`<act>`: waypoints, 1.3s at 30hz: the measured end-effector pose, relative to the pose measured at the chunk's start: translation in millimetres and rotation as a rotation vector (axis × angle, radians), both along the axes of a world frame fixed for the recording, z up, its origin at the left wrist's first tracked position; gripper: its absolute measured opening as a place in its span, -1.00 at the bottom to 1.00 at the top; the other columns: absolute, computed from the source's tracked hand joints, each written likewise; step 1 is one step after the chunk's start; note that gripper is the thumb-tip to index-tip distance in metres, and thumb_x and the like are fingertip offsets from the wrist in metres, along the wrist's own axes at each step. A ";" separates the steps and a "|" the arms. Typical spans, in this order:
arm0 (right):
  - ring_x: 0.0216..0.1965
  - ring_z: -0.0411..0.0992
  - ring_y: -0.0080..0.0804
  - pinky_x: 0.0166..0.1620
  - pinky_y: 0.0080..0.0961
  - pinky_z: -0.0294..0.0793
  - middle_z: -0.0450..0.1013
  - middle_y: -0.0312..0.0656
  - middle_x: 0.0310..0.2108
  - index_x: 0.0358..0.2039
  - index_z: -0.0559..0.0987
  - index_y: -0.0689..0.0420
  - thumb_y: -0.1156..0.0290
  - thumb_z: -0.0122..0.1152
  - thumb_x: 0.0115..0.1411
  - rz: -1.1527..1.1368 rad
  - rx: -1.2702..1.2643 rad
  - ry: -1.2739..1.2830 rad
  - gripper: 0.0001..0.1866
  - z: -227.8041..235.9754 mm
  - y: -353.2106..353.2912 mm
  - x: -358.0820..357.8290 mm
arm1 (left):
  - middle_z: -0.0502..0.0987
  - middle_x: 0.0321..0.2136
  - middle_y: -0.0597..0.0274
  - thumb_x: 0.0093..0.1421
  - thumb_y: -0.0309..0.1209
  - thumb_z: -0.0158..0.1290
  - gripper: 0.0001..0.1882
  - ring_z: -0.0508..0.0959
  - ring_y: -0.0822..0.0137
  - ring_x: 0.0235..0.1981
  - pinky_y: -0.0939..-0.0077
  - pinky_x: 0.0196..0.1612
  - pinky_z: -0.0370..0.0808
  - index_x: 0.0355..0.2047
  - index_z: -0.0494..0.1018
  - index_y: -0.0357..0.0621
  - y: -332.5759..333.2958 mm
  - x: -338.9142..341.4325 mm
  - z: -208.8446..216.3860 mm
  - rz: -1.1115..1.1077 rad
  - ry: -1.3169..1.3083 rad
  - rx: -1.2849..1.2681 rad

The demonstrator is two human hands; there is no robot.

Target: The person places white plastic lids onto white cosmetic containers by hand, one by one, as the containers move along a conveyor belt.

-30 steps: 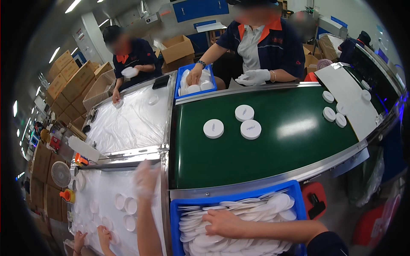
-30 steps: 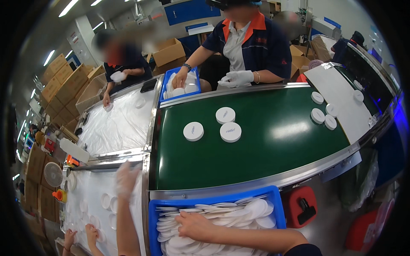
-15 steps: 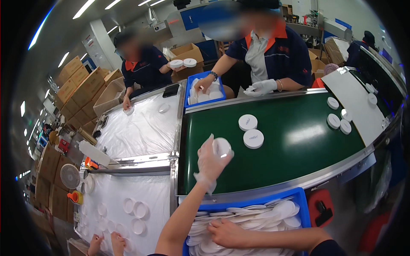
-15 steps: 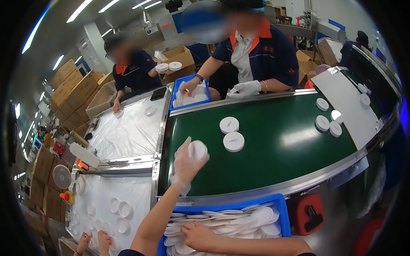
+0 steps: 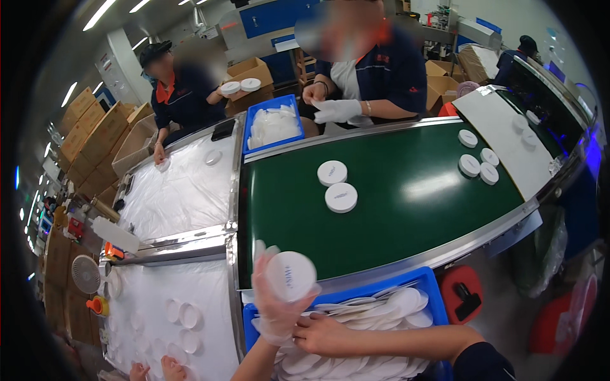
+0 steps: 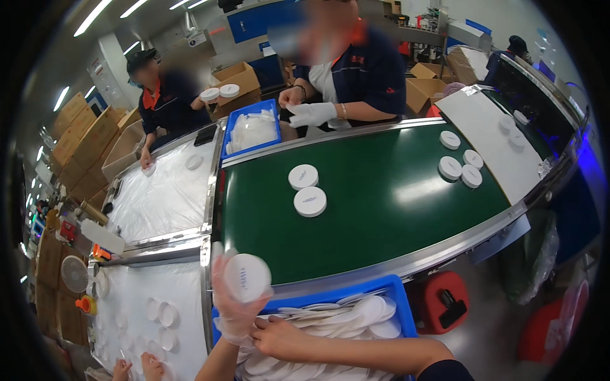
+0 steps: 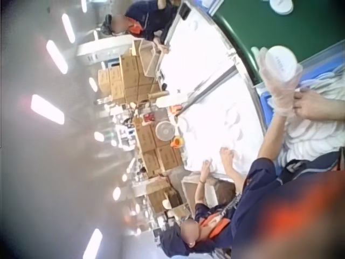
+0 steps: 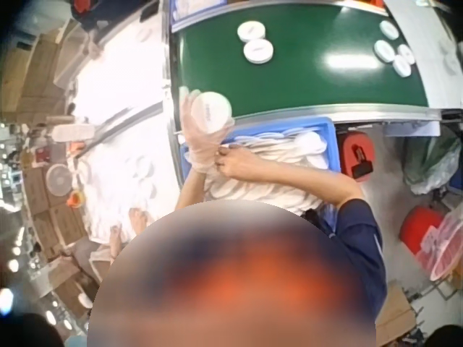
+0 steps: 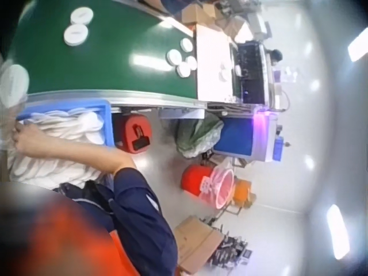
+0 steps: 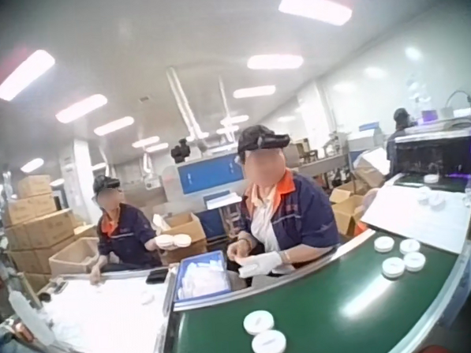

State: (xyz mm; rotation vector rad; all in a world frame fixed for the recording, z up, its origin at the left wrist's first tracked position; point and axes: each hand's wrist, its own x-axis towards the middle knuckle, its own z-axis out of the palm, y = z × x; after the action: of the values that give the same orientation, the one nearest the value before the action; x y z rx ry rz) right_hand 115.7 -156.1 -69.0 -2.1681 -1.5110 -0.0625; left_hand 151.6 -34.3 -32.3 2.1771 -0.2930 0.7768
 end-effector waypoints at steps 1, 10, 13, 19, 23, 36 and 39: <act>-0.26 0.35 -0.35 -0.24 -0.45 0.36 0.36 -0.27 -0.33 -0.47 0.45 0.14 0.44 0.05 -0.11 -0.025 0.102 0.001 -0.87 5.8 -3.9 2.4 | 0.26 -0.02 -0.07 -0.32 -0.33 0.35 -0.09 0.33 0.05 -0.02 0.33 0.00 0.31 0.04 0.14 -0.35 5.6 -1.9 -2.1 0.042 -0.029 0.026; -0.47 0.32 -0.50 -0.40 -0.55 0.32 0.34 -0.29 -0.47 -0.42 0.42 0.15 0.45 0.07 0.11 -0.035 0.233 1.070 -0.94 43.9 -66.7 9.9 | 0.26 -0.02 -0.07 -0.33 -0.39 0.32 -0.18 0.33 0.05 -0.04 0.31 -0.01 0.29 -0.01 0.21 -0.27 13.0 -11.9 4.2 0.056 -0.005 0.009; -0.54 0.23 -0.69 -0.48 -0.66 0.26 0.30 -0.39 -0.58 -0.42 0.44 0.21 0.47 0.02 0.14 -0.430 0.577 1.079 -0.91 21.6 -75.0 18.5 | 0.26 -0.03 -0.07 -0.34 -0.35 0.35 -0.14 0.33 0.05 -0.05 0.33 -0.01 0.29 -0.01 0.19 -0.29 2.4 -20.9 7.7 -0.011 0.032 -0.063; -0.60 0.21 -0.79 -0.54 -0.79 0.22 0.32 -0.42 -0.62 -0.46 0.44 0.23 0.44 0.01 0.18 -0.685 0.610 1.134 -0.86 10.3 -76.9 41.3 | 0.32 -0.11 -0.01 -0.43 -0.13 0.41 0.00 0.37 0.17 -0.22 0.37 -0.21 0.27 -0.01 0.16 -0.28 -11.6 -34.3 17.6 -0.127 0.087 0.068; -0.62 0.22 -0.78 -0.55 -0.79 0.23 0.34 -0.40 -0.63 -0.43 0.44 0.23 0.43 0.00 0.20 -0.558 0.582 1.318 -0.86 21.8 -75.3 34.2 | 0.34 -0.14 0.01 -0.43 -0.08 0.39 -0.02 0.37 0.18 -0.23 0.41 -0.21 0.24 -0.02 0.19 -0.28 -15.3 -38.7 24.6 -0.155 0.197 0.159; -0.61 0.31 -0.66 -0.47 -0.72 0.32 0.38 -0.34 -0.56 -0.39 0.44 0.22 0.33 -0.07 0.24 -0.295 0.837 1.718 -0.79 20.0 -74.5 25.1 | 0.40 -0.21 0.14 -0.46 0.02 0.37 -0.02 0.42 0.28 -0.29 0.45 -0.21 0.26 -0.05 0.25 -0.26 -15.8 -32.0 26.1 -0.299 0.259 0.163; -0.57 0.31 -0.68 -0.45 -0.73 0.31 0.38 -0.36 -0.54 -0.40 0.45 0.19 0.30 -0.06 0.24 -0.267 0.880 1.774 -0.78 18.9 -75.5 24.1 | 0.41 -0.22 0.15 -0.47 0.02 0.37 -0.01 0.41 0.28 -0.30 0.45 -0.19 0.27 -0.05 0.25 -0.26 -16.4 -30.2 27.0 -0.307 0.211 0.197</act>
State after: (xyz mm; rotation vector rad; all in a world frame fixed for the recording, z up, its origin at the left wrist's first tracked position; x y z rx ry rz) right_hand 139.8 -231.6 -50.0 -0.8844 -0.0375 0.7358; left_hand 121.3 -50.7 -5.3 2.3000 -0.5989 0.3559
